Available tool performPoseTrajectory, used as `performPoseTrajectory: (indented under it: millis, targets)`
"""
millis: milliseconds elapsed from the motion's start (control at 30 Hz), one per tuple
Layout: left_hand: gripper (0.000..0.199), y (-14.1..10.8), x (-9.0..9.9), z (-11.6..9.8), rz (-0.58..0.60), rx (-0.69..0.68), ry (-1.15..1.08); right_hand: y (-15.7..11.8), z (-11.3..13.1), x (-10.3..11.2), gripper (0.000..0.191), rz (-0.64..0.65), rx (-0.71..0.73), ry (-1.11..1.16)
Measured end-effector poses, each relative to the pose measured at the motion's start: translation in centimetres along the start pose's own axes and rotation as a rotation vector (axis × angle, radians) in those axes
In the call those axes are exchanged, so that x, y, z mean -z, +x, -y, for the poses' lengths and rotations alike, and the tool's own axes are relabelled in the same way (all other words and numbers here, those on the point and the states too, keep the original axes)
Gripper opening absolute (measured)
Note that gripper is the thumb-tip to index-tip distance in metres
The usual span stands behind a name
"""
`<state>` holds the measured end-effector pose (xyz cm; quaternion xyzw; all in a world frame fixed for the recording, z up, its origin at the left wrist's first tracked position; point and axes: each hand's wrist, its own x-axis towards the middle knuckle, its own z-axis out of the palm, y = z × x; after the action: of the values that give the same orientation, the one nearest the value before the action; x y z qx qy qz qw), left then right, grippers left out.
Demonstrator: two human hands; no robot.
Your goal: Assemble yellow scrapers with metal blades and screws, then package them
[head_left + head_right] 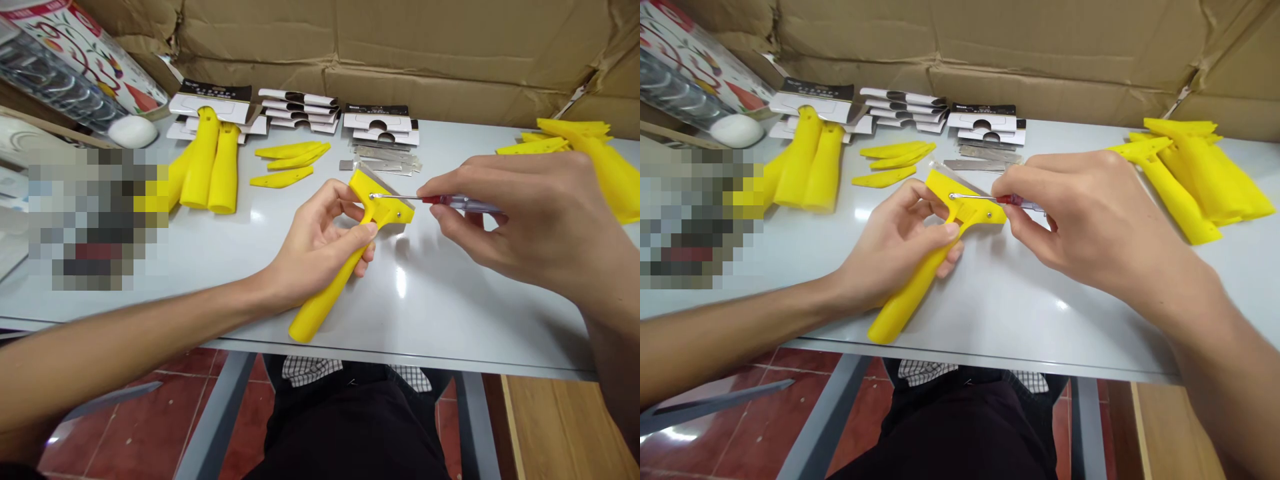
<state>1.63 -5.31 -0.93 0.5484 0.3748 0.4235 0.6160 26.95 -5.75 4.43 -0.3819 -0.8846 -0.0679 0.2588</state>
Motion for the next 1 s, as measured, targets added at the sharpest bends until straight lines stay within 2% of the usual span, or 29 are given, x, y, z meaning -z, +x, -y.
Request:
performPoseTrajectory:
  millis: [333, 500, 600, 700, 833, 933, 1000]
  targets:
    - [0.044, 0.0, 0.1, 0.1, -0.005, -0.002, 0.0, 0.1, 0.2, 0.2, 0.023, 0.042, -0.013, -0.06]
    - [0.043, 0.0, 0.1, 0.1, -0.005, -0.011, 0.024, 0.0, 0.7, 0.3, 0.017, -0.046, 0.082, -0.178]
    - [0.039, 0.0, 0.1, 0.1, -0.019, -0.013, 0.039, 0.0, 1.6, 0.9, 0.021, -0.071, 0.118, -0.181]
    - [0.035, 0.0, 0.1, 0.1, -0.02, -0.016, 0.041, 0.3, 2.6, 1.6, 0.025, -0.059, 0.063, -0.124]
    - [0.039, 0.0, 0.0, 0.1, -0.01, -0.011, 0.025, 0.9, 3.6, 1.8, 0.015, -0.125, -0.015, -0.05]
    - [0.036, 0.0, 0.0, 0.2, -0.022, -0.021, 0.024, 1.0, 3.8, 1.4, 0.016, -0.154, 0.021, -0.114]
    - [0.035, 0.0, 0.0, 0.3, -0.023, -0.024, 0.025, 0.7, 3.8, 1.1, 0.021, -0.125, 0.017, -0.213]
